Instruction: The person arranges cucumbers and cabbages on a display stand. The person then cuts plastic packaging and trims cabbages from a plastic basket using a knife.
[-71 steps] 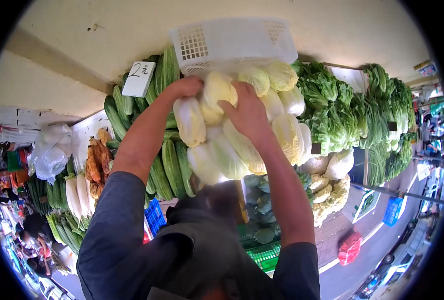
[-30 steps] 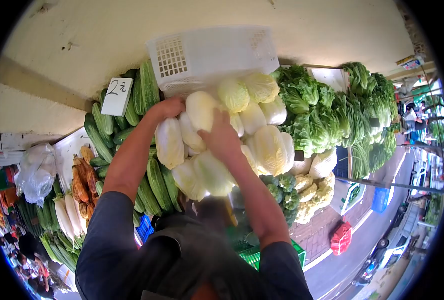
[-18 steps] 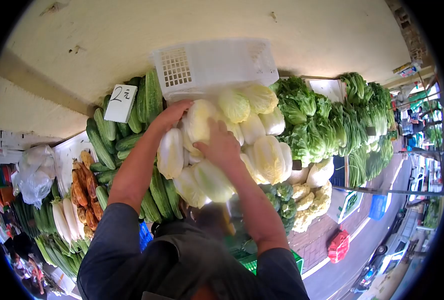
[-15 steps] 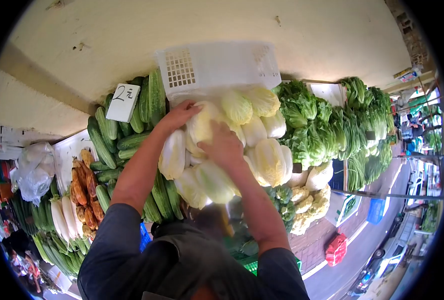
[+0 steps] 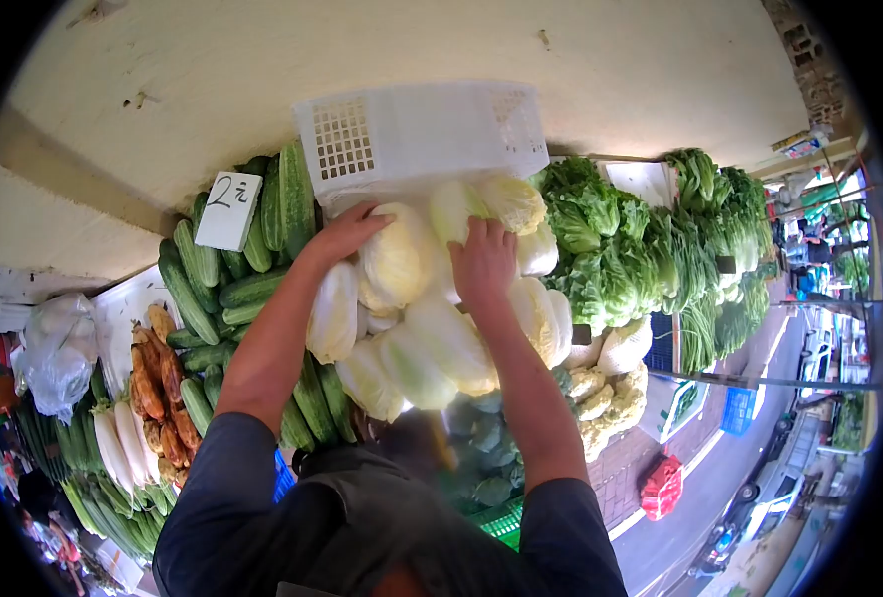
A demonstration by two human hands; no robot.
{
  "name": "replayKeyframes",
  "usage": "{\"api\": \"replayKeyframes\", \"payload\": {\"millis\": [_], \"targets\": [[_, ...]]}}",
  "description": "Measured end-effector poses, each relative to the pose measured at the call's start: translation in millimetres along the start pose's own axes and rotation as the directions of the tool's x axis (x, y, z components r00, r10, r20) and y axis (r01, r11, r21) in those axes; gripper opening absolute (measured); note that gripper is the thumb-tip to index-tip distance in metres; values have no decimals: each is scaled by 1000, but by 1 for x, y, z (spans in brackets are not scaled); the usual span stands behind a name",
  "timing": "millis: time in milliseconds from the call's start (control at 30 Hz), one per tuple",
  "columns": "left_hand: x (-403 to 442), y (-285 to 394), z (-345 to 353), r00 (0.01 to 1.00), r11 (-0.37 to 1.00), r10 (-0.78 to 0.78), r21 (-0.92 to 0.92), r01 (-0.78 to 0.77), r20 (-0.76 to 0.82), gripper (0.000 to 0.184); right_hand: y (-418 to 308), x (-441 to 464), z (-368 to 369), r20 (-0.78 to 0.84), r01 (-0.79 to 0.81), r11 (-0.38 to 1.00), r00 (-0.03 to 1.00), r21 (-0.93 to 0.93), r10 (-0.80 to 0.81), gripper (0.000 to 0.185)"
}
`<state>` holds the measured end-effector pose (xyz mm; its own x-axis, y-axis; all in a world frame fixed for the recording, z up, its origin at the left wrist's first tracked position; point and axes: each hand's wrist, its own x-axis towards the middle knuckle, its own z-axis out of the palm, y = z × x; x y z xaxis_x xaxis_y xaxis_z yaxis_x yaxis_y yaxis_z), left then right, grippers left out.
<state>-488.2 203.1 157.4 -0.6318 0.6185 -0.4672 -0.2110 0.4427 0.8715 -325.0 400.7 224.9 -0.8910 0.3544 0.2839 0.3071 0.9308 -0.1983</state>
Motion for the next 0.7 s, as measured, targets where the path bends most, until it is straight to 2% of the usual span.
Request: {"api": "replayKeyframes", "payload": {"millis": [100, 167, 267, 300, 367, 400, 433, 567, 600, 700], "targets": [[-1, -3, 2, 998, 1000, 7, 27, -6, -58, 89, 8, -10, 3, 8, -70, 991, 998, 111, 70, 47], [-3, 0, 3, 997, 1000, -6, 13, 7, -75, 91, 13, -8, 11, -6, -50, 987, 999, 150, 51, 48], [-5, 6, 1, 997, 999, 25, -19, -27, -76, 88, 23, -9, 19, -27, -15, 979, 999, 204, 21, 47], [-10, 9, 2, 997, 994, 47, -92, -53, -59, 78, 27, -10, 21, -30, -3, 975, 999, 220, 10, 47], [-11, 9, 3, 999, 992, 13, -123, -20, -53, 77, 31, -15, 26, -32, -11, 976, 999, 216, 18, 48], [-4, 2, 3, 999, 995, 26, -94, -29, -36, 86, 32, -18, 27, -30, -22, 971, 999, 239, 30, 48], [0, -5, 5, 997, 995, 5, -96, -13, -83, 85, 33, -17, 27, -34, -23, 965, 999, 261, 33, 48], [8, -13, 2, 999, 990, -18, -141, 13, -39, 84, 29, -12, 16, 62, -47, 974, 997, 220, 34, 53], [8, -12, 2, 997, 993, -37, -115, 30, -61, 84, 17, -10, 0, 95, -91, 980, 993, 179, 75, 50], [-4, -3, 2, 996, 992, 2, -129, -13, -89, 83, -1, -16, -22, -76, 38, 999, 996, -15, -39, 53]]}}
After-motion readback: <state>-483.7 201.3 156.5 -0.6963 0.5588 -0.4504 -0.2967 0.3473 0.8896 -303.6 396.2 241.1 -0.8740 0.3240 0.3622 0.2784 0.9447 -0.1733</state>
